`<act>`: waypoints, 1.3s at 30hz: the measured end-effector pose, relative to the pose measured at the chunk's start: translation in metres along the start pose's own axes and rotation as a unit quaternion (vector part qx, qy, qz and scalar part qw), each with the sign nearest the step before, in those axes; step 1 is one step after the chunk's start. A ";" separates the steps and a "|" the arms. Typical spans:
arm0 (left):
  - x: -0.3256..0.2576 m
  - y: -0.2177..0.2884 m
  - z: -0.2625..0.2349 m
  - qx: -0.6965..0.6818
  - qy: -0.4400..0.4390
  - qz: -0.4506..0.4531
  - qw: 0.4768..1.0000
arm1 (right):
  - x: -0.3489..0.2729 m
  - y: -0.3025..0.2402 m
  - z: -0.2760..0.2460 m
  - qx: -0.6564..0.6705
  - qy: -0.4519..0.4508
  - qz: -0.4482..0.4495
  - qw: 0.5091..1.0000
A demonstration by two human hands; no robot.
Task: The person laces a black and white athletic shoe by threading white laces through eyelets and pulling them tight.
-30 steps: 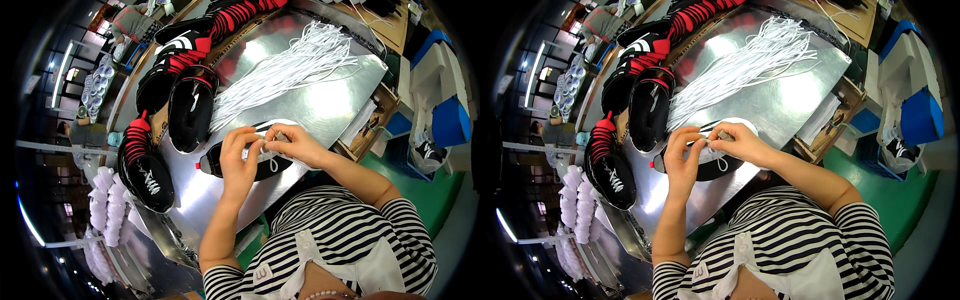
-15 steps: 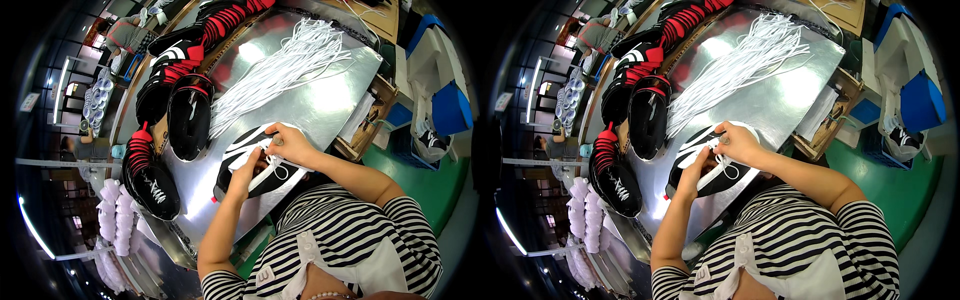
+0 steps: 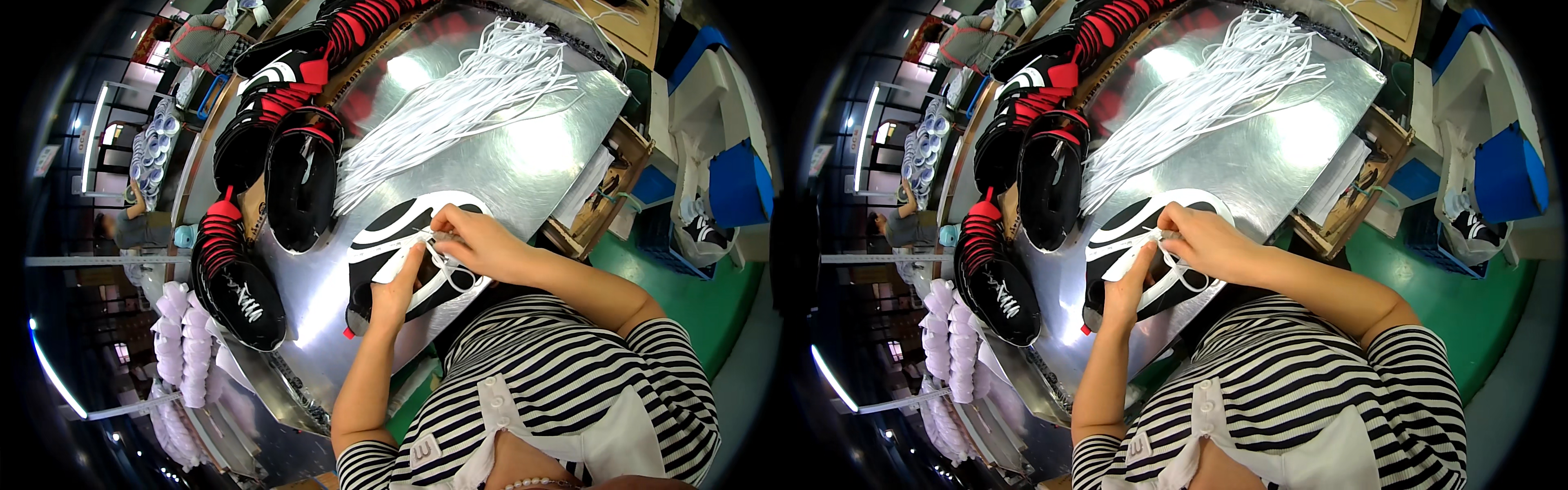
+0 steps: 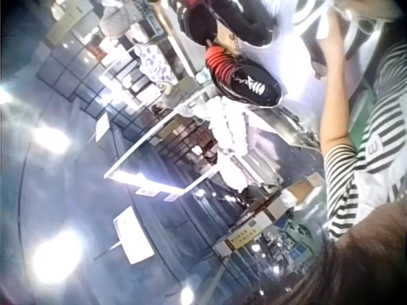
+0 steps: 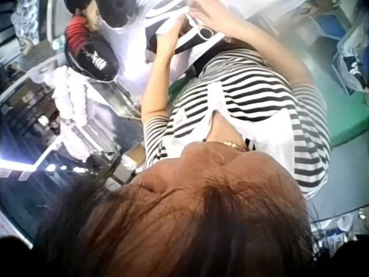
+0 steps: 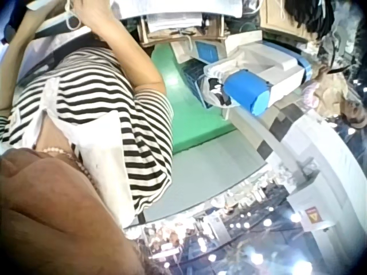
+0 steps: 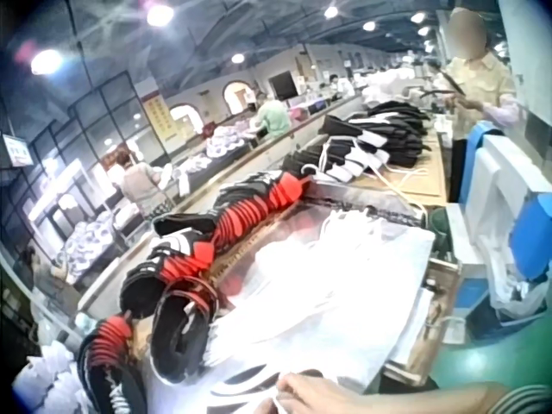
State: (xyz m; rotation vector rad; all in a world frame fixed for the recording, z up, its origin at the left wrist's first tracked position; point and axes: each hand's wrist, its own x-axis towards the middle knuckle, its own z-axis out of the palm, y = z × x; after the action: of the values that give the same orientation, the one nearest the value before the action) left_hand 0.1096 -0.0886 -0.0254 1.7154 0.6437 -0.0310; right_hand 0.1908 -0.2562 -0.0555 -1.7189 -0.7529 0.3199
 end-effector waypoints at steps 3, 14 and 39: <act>0.000 -0.002 -0.001 0.007 0.011 -0.003 1.000 | -0.002 -0.008 -0.011 -0.035 0.002 -0.003 0.999; -0.010 -0.026 0.009 0.072 -0.005 0.147 0.987 | 0.019 -0.016 0.012 -0.230 -0.110 0.063 0.965; -0.052 0.043 -0.085 -0.327 -0.045 0.073 0.941 | 0.038 0.030 0.023 -0.148 0.052 0.063 0.986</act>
State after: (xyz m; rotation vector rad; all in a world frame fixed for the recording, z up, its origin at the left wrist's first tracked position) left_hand 0.0571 -0.0363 0.0538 1.1038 0.3924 0.1906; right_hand 0.2156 -0.2188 -0.0838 -2.0519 -0.6405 0.2107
